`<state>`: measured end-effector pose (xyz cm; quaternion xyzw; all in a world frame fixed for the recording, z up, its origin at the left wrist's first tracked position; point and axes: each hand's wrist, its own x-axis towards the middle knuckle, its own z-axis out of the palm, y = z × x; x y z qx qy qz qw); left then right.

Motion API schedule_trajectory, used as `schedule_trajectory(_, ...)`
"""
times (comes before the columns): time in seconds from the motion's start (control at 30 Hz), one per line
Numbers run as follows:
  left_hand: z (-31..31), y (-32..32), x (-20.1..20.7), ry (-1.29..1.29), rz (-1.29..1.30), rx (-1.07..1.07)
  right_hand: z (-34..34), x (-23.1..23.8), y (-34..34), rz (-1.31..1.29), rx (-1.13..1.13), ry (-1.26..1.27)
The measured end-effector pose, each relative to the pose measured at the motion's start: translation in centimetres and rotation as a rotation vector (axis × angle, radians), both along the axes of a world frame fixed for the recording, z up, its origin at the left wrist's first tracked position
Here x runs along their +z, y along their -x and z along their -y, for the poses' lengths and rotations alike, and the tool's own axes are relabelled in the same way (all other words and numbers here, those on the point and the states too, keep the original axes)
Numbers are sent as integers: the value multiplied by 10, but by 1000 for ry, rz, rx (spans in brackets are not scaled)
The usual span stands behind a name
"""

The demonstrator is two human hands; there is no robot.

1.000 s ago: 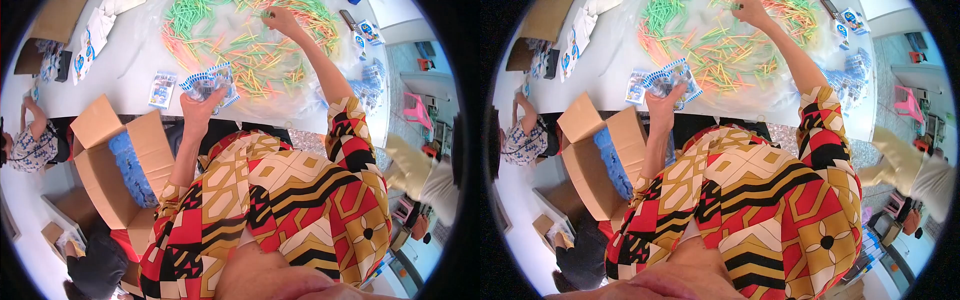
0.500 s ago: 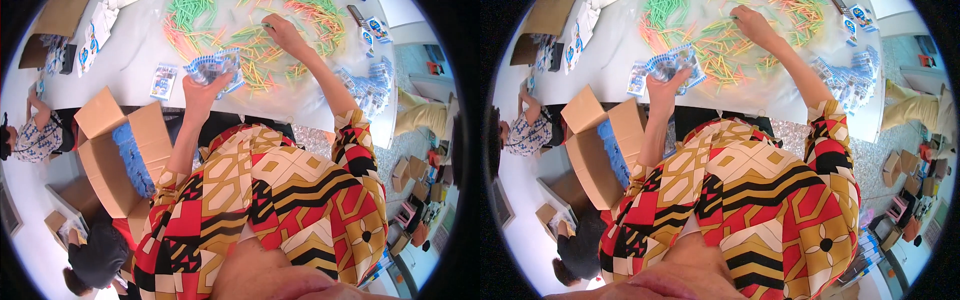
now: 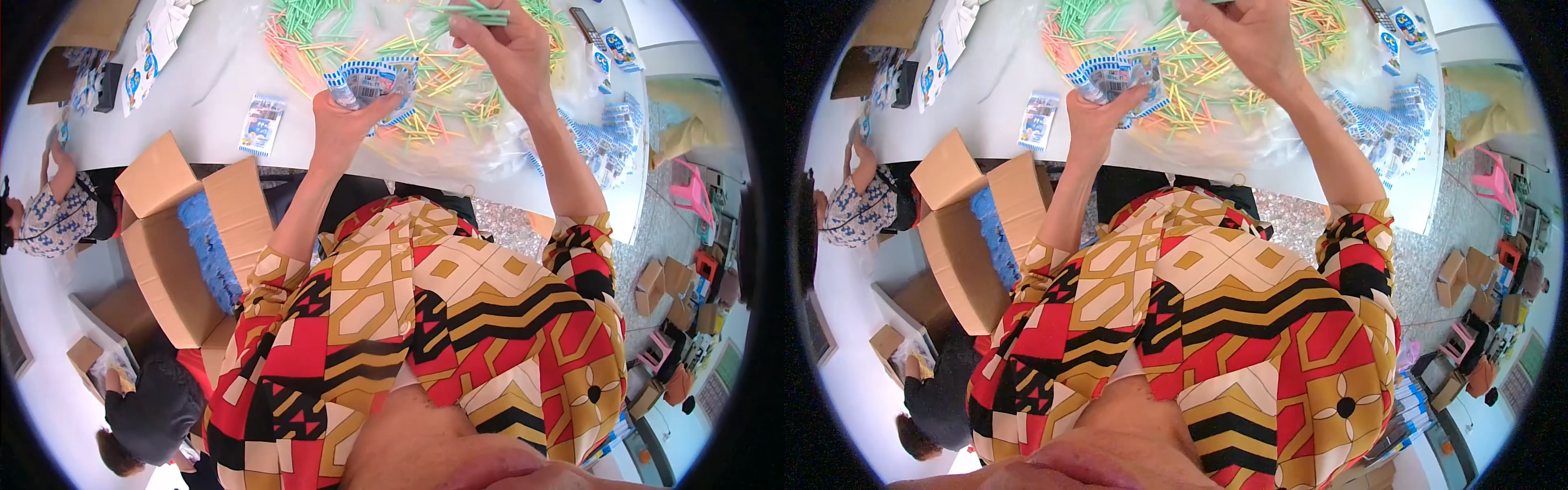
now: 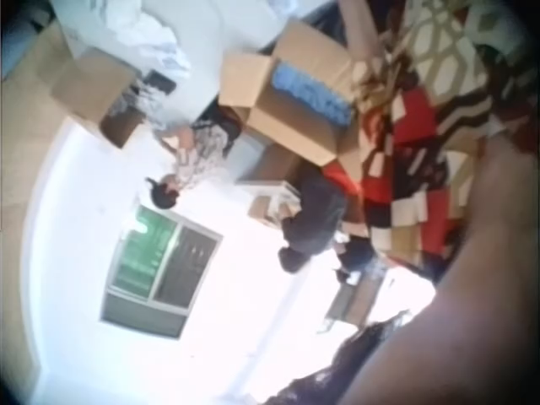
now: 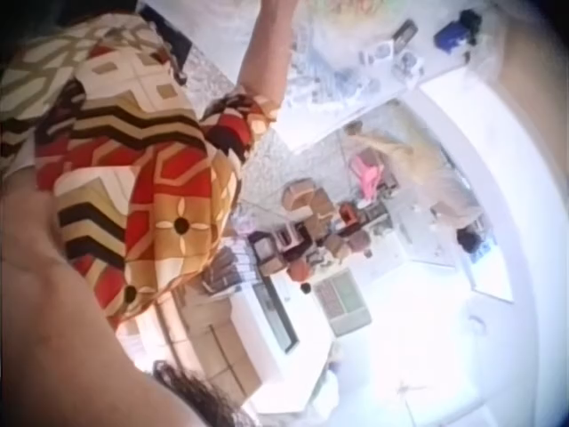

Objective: Packaging colorful plastic sticks into bags and then placing them into a cardboard box.

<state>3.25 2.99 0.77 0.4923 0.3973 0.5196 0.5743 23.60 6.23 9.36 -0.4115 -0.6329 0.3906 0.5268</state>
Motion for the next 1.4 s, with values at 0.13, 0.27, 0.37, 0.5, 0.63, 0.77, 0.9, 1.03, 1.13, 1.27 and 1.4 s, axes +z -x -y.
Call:
schedule_trajectory(0.13,-3,-11,-4,12,28,-55,-21,-27,5,21,70,-555)
schedule_trajectory(0.27,-1,-10,-5,50,30,-27,7,-9,9,528,-47,-667)
schedule_trajectory(0.37,-1,-13,-3,35,80,-20,12,-9,9,585,-11,-649)
schedule_trajectory(0.5,-4,-13,-6,99,71,-21,14,-13,12,575,14,-631)
schedule_trajectory(0.63,-5,-10,-6,164,72,-82,13,-17,12,555,36,-545)
schedule_trajectory(0.77,-7,-11,-4,178,71,-79,9,-17,9,542,5,-402)
schedule_trajectory(0.9,-8,-11,-4,163,85,-90,7,-20,7,441,37,-310)
schedule_trajectory(1.03,-9,-11,-4,175,104,-100,5,-15,4,455,0,-428)
schedule_trajectory(1.13,-10,-11,-5,172,83,-104,4,-14,4,572,-13,-520)
schedule_trajectory(1.27,-10,-10,-5,169,78,-108,5,-12,6,574,8,-559)
schedule_trajectory(1.4,-11,-11,-7,156,96,-117,9,-8,11,562,91,-535)
